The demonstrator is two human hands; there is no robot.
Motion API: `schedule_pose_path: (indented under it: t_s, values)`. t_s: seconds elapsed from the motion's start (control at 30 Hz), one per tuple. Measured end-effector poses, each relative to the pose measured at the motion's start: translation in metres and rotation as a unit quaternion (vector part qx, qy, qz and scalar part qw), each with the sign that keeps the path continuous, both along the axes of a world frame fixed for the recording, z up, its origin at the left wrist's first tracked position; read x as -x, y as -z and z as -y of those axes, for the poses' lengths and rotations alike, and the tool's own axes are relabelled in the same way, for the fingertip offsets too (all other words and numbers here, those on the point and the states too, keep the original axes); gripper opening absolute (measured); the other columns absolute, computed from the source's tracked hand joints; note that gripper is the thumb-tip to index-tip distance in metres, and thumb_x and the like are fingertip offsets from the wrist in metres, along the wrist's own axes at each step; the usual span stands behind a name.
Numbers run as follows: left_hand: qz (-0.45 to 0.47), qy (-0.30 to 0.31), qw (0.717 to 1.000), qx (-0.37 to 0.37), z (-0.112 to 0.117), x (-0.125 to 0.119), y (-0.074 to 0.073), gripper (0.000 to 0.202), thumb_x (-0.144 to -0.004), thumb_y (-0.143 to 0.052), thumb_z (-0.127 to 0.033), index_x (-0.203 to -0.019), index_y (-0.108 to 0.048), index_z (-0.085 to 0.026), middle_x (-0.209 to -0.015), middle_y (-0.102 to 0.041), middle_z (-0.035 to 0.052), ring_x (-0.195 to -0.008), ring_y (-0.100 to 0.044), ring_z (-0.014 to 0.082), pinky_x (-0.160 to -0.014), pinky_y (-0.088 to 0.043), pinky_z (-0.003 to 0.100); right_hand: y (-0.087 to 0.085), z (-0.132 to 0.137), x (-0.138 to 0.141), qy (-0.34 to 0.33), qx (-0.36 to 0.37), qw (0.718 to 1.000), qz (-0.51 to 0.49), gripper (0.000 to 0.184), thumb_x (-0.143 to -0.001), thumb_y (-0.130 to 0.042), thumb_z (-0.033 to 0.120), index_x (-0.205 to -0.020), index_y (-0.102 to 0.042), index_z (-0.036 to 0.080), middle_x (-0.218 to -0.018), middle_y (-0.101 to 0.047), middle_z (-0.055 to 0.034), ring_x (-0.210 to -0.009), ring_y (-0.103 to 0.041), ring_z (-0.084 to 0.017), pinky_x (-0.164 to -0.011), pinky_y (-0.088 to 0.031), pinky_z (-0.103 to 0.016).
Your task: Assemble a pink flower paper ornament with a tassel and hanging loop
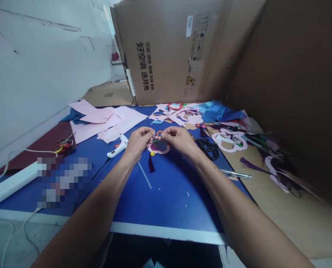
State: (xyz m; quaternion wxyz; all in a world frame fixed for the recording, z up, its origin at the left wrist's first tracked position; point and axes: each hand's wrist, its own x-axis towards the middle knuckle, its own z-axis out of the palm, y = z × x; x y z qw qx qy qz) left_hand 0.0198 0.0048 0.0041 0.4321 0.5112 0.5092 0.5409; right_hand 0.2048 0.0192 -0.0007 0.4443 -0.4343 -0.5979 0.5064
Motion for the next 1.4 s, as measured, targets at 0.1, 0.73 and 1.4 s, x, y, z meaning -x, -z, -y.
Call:
schedule_pose_path:
  t_s: [0.1, 0.73, 1.4]
  values:
    - [-0.035, -0.030, 0.999, -0.003, -0.004, 0.005, 0.003, 0.007, -0.081, -0.069, -0.020, -0.083, -0.075, -0.020, -0.076, -0.071, -0.0008, -0.066, -0.060, 0.0135, -0.068, -0.050, 0.027, 0.003, -0.006, -0.007, 0.047, 0.004, 0.999, 0.011, 0.033, -0.072, -0.091, 0.046, -0.077, -0.072, 0.019, -0.066, -0.068, 0.0005, -0.058, -0.057, -0.012, -0.056, -0.045, -0.024]
    - [-0.490, -0.033, 0.870, -0.050, 0.008, -0.002, 0.013, 0.009, -0.097, -0.068, -0.019, -0.098, -0.076, -0.022, -0.115, -0.075, 0.0091, -0.105, -0.072, 0.0253, -0.093, -0.053, 0.037, 0.019, -0.028, -0.029, 0.225, 0.058, 0.969, 0.088, 0.012, -0.088, -0.075, 0.007, -0.093, -0.074, 0.017, -0.071, -0.072, -0.0021, -0.057, -0.067, -0.014, -0.047, -0.053, -0.020]
    - [-0.475, 0.012, 0.879, -0.028, 0.008, -0.001, 0.015, 0.008, -0.094, -0.065, -0.017, -0.089, -0.069, -0.022, -0.105, -0.072, 0.0117, -0.103, -0.070, 0.0289, -0.095, -0.052, 0.042, 0.013, -0.013, -0.014, 0.086, 0.167, 0.981, -0.045, 0.024, -0.078, -0.088, 0.016, -0.094, -0.071, 0.022, -0.102, -0.077, -0.0079, -0.080, -0.072, -0.016, -0.065, -0.065, -0.026]
